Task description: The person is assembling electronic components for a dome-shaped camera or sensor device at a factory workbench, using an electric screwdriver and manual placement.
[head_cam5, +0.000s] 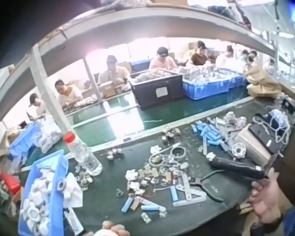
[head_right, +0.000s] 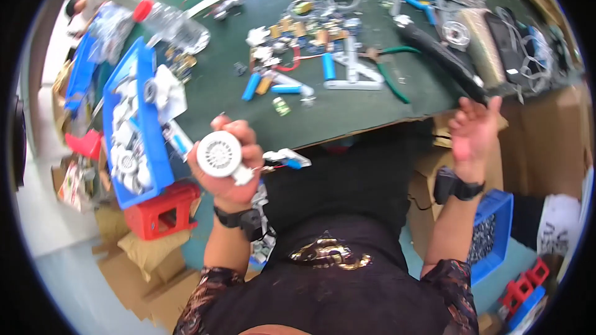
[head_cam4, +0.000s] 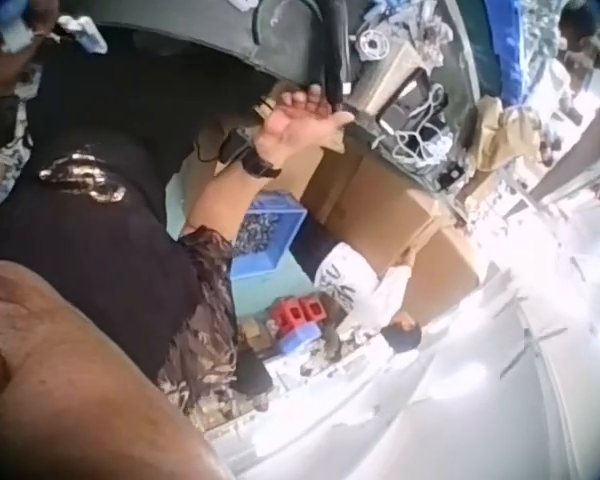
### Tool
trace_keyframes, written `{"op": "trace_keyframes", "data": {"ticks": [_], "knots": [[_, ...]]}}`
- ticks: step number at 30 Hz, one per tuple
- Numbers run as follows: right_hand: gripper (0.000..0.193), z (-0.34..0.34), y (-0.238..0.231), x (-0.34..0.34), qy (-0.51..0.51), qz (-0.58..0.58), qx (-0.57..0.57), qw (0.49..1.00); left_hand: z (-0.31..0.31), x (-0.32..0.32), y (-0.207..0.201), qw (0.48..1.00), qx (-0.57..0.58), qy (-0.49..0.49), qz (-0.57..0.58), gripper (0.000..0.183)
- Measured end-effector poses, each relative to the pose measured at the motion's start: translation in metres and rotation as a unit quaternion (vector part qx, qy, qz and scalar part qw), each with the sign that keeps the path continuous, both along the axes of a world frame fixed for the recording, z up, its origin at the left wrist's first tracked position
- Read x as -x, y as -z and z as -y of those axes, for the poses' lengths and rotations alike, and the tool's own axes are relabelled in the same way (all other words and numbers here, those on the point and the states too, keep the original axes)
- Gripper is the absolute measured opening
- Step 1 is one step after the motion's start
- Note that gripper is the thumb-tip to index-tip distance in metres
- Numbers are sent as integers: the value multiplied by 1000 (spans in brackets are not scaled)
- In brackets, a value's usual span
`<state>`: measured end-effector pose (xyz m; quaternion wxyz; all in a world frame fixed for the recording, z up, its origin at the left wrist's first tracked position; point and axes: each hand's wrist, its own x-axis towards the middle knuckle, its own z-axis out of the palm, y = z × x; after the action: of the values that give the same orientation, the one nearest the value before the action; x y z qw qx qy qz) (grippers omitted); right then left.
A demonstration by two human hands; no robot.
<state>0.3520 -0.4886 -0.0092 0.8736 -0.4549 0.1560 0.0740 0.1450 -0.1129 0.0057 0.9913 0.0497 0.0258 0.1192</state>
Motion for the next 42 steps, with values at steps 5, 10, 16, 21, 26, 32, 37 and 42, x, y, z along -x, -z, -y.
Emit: {"op": "trace_keyframes", "data": {"ticks": [5, 10, 16, 21, 26, 32, 37, 42], "knots": [[33, -24, 15, 9, 75, -50, 76, 993, -5, 15, 7, 999, -33, -5, 21, 53], [32, -37, 9, 19, 76, -119, 24, 990, 1, 6, 1, 998, -55, -28, -12, 51], [25, -73, -4, 83, -181, 58, 166, 968, 6, 3, -1, 999, 18, -23, -41, 36], [66, -142, -37, 110, -292, 491, 356, 740, 32, 2, 9, 997, 22, -7, -68, 37], [89, -181, -26, 125, -275, 551, 326, 717, 44, 8, -7, 995, -54, -45, -73, 40], [99, -185, -8, 141, -307, 506, 301, 747, 55, 12, -12, 978, -153, -99, -101, 66], [91, -189, -8, 139, -370, 346, 104, 856, 61, 8, -4, 863, -482, -118, -91, 74], [66, -174, -8, 121, -427, 12, -147, 892, 56, 6, -4, 735, -670, -99, -36, 97]]}}
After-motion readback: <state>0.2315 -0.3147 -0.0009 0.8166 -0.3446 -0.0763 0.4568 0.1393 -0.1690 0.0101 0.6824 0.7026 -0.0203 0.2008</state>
